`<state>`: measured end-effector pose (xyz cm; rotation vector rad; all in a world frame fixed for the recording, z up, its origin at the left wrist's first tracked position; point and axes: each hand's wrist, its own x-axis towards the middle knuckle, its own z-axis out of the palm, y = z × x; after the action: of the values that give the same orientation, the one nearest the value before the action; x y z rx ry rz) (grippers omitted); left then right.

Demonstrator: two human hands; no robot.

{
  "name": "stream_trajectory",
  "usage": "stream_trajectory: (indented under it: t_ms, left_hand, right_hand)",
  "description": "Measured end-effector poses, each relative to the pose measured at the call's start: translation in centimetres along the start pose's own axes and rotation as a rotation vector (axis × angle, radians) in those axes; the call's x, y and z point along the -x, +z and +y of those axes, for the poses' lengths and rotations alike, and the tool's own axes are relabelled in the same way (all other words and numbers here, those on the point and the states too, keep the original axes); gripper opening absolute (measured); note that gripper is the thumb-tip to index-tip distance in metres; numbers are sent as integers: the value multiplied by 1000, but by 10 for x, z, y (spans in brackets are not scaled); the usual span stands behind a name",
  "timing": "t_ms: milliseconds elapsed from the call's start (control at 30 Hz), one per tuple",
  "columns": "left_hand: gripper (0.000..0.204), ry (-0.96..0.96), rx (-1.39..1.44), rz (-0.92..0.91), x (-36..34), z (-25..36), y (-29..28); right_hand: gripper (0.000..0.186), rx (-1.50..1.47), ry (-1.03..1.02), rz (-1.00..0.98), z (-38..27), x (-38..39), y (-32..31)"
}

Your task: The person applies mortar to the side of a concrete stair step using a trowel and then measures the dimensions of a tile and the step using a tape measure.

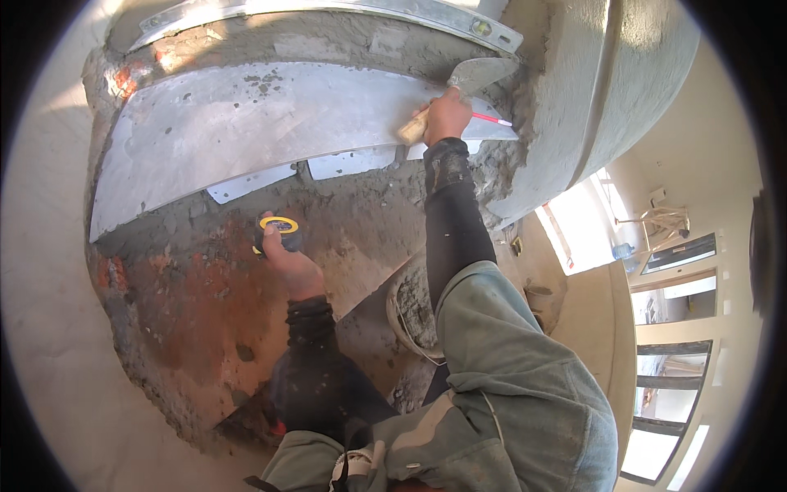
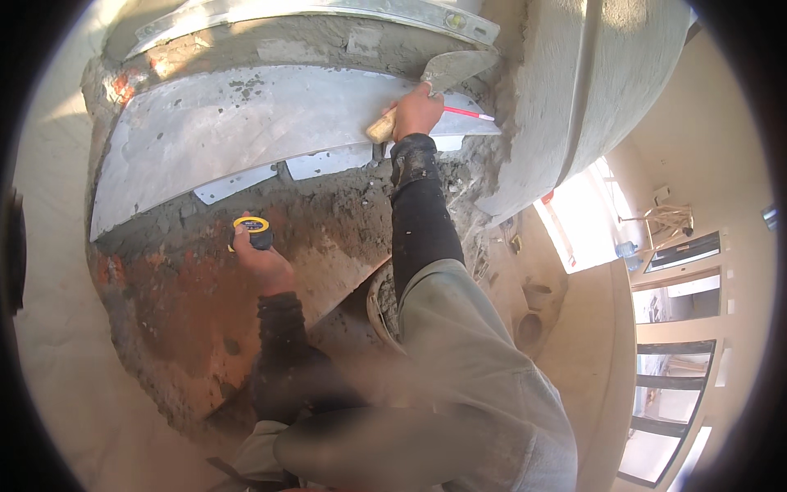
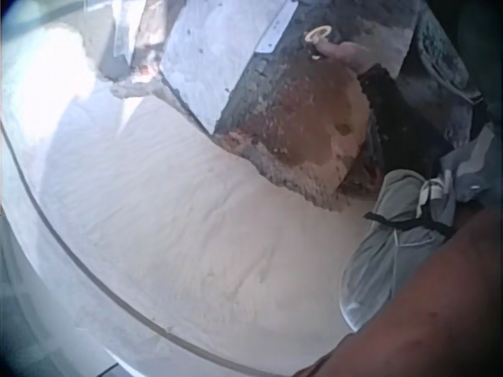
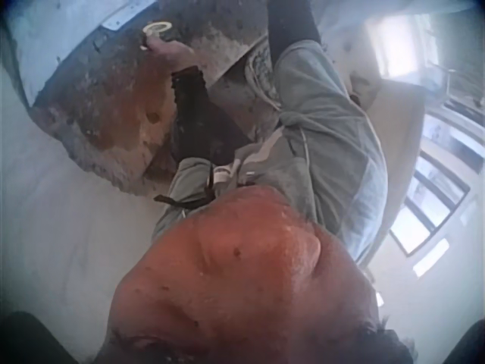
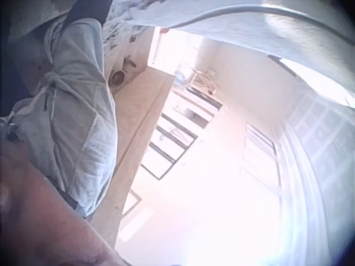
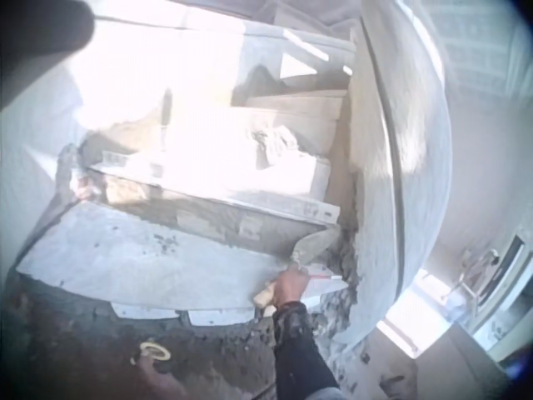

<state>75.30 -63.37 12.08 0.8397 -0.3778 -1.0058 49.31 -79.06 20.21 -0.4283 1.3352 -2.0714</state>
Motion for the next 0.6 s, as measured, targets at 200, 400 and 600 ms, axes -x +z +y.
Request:
stream_trajectory:
  t_ms: [200,400,600]
  left_hand:
    - [52,29,-70,23,-20,-35,-13]
    - [52,142,-179,-12,-28,-33,-22]
    - [56,237,-163,-123,-30,-26,-15]
  right_hand:
    - [31,-11,-3,-21,19,-21,23]
    - [34,-129,-52,-42,54,-7,90]
    - [48,-170,55,-176,84,31,143]
